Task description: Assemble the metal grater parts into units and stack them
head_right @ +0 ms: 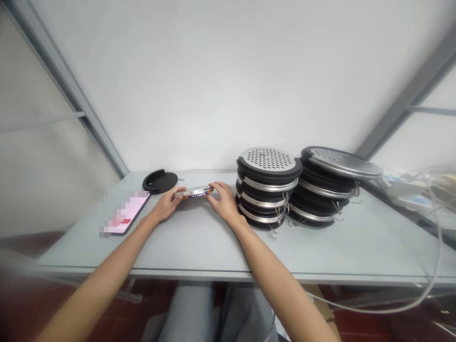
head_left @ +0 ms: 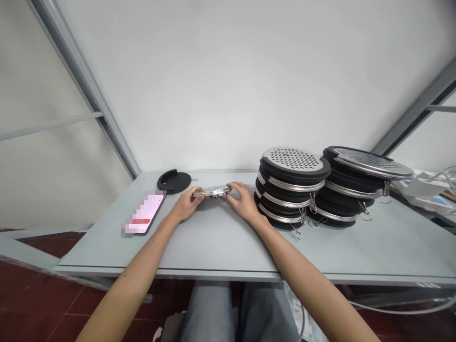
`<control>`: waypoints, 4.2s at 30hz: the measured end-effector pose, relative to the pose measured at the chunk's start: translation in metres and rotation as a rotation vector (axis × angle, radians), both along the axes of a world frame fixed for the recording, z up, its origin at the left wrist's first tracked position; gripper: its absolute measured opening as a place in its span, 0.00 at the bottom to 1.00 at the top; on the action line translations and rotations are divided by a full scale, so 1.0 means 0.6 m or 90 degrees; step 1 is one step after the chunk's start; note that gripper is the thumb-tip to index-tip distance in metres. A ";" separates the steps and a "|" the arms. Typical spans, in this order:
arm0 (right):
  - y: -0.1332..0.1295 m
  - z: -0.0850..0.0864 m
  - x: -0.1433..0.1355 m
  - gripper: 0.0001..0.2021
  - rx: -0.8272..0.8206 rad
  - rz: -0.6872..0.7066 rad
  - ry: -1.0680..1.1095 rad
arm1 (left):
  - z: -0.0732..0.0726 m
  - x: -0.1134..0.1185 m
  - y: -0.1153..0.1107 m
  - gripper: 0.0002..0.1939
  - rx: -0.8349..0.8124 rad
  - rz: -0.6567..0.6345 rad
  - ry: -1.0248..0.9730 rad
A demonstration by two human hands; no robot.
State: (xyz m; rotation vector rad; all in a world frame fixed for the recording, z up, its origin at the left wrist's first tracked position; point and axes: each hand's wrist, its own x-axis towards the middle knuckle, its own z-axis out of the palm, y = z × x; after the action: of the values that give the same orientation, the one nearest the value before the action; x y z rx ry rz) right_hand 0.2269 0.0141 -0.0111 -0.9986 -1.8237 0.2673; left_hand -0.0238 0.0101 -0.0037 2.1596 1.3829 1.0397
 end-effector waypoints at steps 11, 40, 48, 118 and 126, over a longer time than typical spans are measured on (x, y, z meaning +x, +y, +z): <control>-0.007 0.007 -0.007 0.12 0.053 -0.060 0.010 | 0.016 0.010 -0.007 0.15 0.139 -0.019 -0.044; -0.023 0.003 -0.027 0.20 0.028 -0.070 -0.063 | 0.009 0.007 -0.003 0.17 0.182 -0.027 0.017; -0.023 0.004 -0.021 0.16 0.033 -0.060 -0.066 | 0.006 0.012 -0.003 0.21 0.169 0.002 0.035; -0.004 -0.021 -0.017 0.20 0.041 -0.068 0.003 | 0.008 0.020 -0.009 0.15 0.196 -0.020 -0.041; 0.003 -0.024 -0.017 0.18 -0.042 0.011 0.045 | 0.007 0.023 -0.005 0.18 0.124 0.073 -0.144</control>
State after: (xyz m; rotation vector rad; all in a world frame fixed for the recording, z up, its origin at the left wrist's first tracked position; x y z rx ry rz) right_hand 0.2169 0.0156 -0.0257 -1.0074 -1.7689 0.3708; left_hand -0.0099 0.0068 0.0006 2.0344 1.3598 1.4669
